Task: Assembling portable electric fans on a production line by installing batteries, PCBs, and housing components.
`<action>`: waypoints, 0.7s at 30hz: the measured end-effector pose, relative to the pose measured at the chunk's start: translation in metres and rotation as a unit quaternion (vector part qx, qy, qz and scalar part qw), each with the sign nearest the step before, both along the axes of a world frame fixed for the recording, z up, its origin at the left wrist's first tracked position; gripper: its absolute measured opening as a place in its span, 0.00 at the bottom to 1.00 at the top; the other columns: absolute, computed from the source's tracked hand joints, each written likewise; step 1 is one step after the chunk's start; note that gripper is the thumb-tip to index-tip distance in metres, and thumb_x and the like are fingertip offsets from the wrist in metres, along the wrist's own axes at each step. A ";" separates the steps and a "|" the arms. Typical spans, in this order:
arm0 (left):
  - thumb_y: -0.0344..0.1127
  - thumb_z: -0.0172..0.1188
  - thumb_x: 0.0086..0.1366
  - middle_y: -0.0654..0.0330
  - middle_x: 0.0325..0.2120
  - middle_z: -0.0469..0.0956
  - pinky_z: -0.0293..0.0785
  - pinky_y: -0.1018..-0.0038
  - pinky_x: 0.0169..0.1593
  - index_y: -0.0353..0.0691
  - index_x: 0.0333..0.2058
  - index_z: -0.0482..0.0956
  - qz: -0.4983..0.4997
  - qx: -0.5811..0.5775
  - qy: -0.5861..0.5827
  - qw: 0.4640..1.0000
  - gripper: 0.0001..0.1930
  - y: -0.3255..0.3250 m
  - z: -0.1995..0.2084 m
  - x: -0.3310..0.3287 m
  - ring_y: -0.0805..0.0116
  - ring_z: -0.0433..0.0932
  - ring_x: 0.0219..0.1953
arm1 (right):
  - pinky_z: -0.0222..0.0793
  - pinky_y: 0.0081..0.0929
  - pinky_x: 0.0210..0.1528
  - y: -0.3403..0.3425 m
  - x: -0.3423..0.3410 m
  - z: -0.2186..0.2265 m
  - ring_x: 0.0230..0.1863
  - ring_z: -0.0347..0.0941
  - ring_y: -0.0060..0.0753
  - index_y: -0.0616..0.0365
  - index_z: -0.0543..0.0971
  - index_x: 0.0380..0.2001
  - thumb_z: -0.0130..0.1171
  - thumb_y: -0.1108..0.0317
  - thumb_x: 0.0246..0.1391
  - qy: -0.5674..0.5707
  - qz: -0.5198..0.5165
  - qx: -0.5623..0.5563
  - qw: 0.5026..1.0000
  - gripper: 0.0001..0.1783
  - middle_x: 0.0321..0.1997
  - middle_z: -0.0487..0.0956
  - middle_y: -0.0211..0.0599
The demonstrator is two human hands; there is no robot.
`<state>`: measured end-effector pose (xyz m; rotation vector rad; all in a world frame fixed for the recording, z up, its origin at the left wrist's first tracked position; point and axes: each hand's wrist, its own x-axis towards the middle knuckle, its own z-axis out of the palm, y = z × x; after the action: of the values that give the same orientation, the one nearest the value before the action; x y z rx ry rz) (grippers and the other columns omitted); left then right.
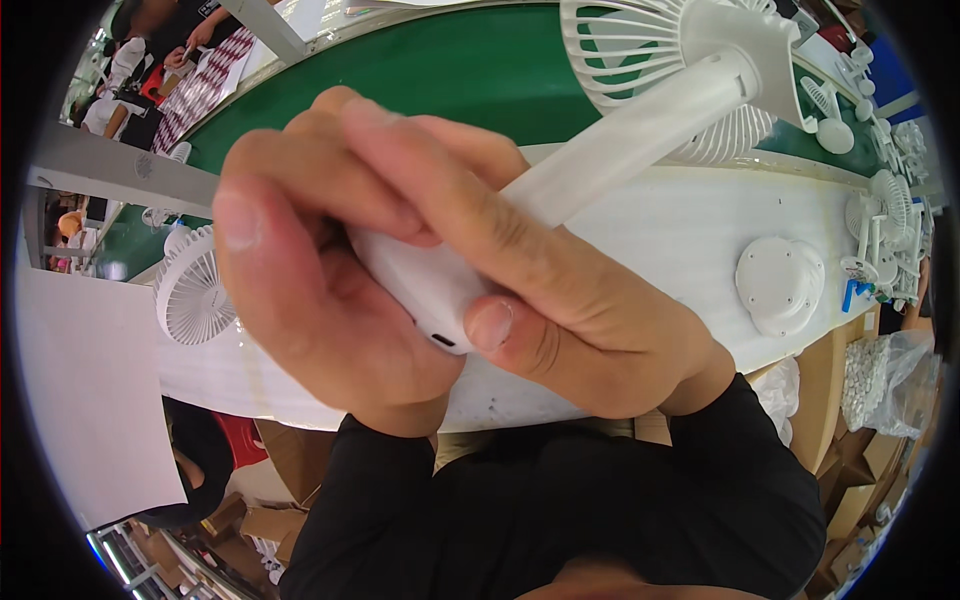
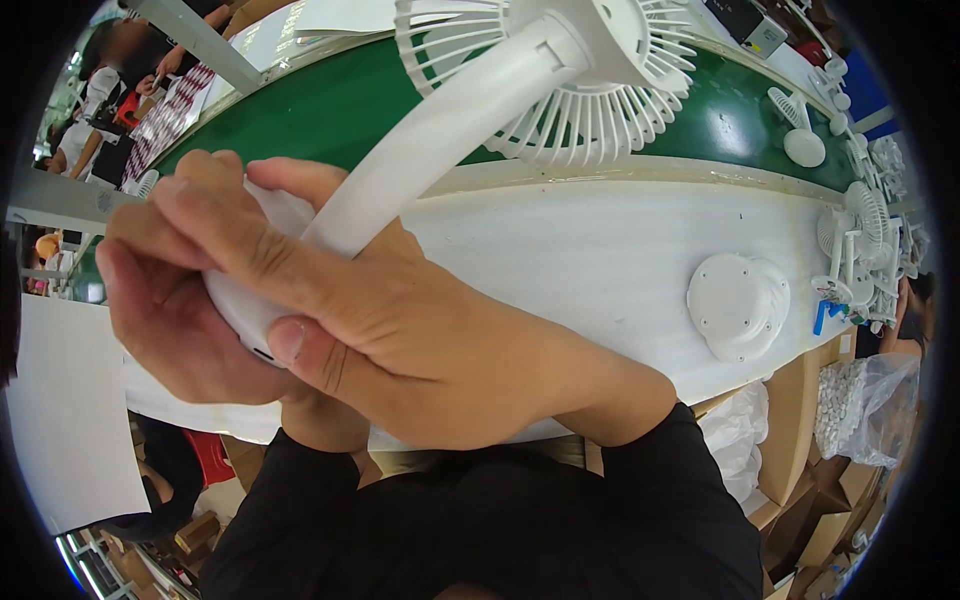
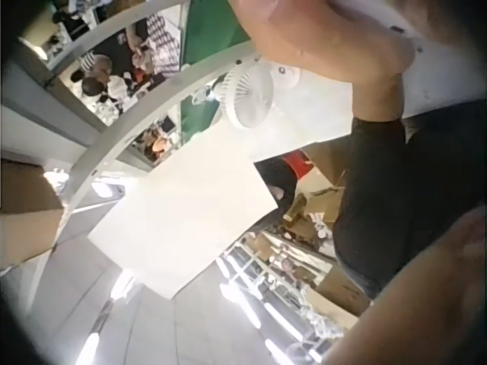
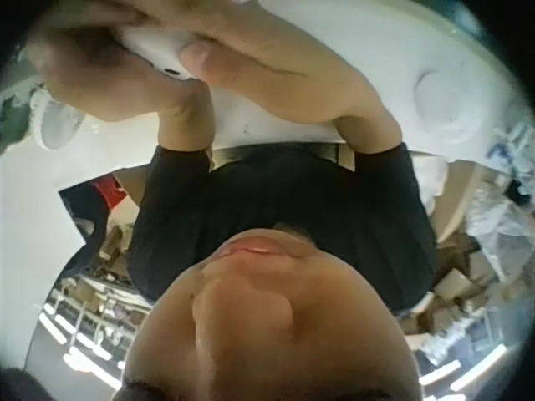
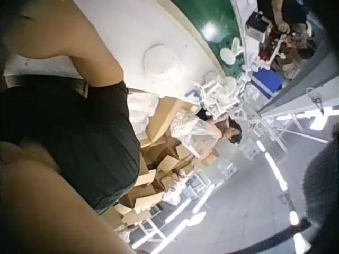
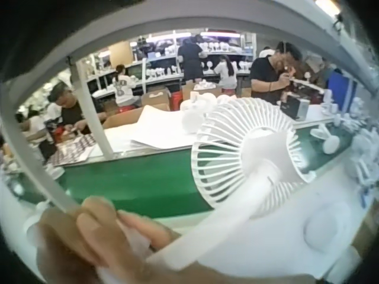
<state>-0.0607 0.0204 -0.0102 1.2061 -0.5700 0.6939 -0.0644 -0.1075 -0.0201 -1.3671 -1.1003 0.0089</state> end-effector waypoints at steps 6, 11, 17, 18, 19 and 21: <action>0.46 0.33 0.74 0.63 0.22 0.66 0.64 0.73 0.35 0.40 0.29 0.70 0.064 0.001 -0.014 0.998 0.22 0.000 0.003 -0.002 0.69 0.64 0.23 | 0.45 0.47 0.70 0.005 0.004 -0.007 0.71 0.49 0.52 0.51 0.50 0.74 0.42 0.65 0.67 0.005 0.002 0.026 1.000 0.34 0.73 0.57 0.49; 0.47 0.31 0.75 0.63 0.19 0.66 0.62 0.74 0.31 0.40 0.27 0.70 0.038 -0.138 0.126 0.982 0.23 -0.004 0.013 0.009 0.71 0.63 0.21 | 0.44 0.42 0.71 -0.003 0.009 -0.011 0.70 0.55 0.49 0.59 0.39 0.74 0.50 0.61 0.60 0.049 0.009 0.015 0.999 0.46 0.74 0.55 0.52; 0.51 0.33 0.75 0.62 0.16 0.69 0.59 0.78 0.28 0.40 0.27 0.70 -0.026 -0.113 -0.024 0.993 0.25 0.014 -0.007 0.016 0.73 0.62 0.21 | 0.46 0.41 0.70 -0.001 0.004 -0.013 0.69 0.57 0.46 0.56 0.38 0.74 0.53 0.65 0.54 0.078 0.012 0.062 0.995 0.51 0.71 0.60 0.52; 0.51 0.33 0.75 0.62 0.16 0.69 0.59 0.78 0.28 0.40 0.27 0.70 -0.026 -0.114 -0.025 0.993 0.25 0.011 -0.006 0.013 0.73 0.62 0.21 | 0.47 0.40 0.69 -0.001 0.003 -0.011 0.69 0.57 0.46 0.56 0.39 0.74 0.54 0.66 0.53 0.079 -0.016 0.043 0.996 0.51 0.70 0.60 0.52; 0.49 0.34 0.75 0.63 0.15 0.69 0.59 0.78 0.28 0.41 0.25 0.70 0.016 -0.076 -0.054 0.995 0.25 0.009 -0.005 0.011 0.73 0.61 0.20 | 0.48 0.39 0.69 -0.002 0.002 -0.009 0.68 0.58 0.45 0.56 0.40 0.74 0.55 0.66 0.52 0.080 -0.044 0.025 0.996 0.52 0.69 0.61 0.52; 0.45 0.34 0.74 0.64 0.14 0.66 0.58 0.78 0.28 0.42 0.23 0.67 0.107 0.023 -0.081 0.991 0.22 0.006 -0.005 0.008 0.73 0.60 0.20 | 0.49 0.38 0.68 -0.002 0.002 -0.009 0.68 0.58 0.45 0.56 0.41 0.74 0.55 0.67 0.51 0.080 -0.070 0.007 0.994 0.52 0.69 0.62 0.51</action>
<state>-0.0522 0.0266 -0.0157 1.2726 -0.5989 0.9722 -0.0622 -0.1093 -0.0290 -1.4038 -0.8675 0.0086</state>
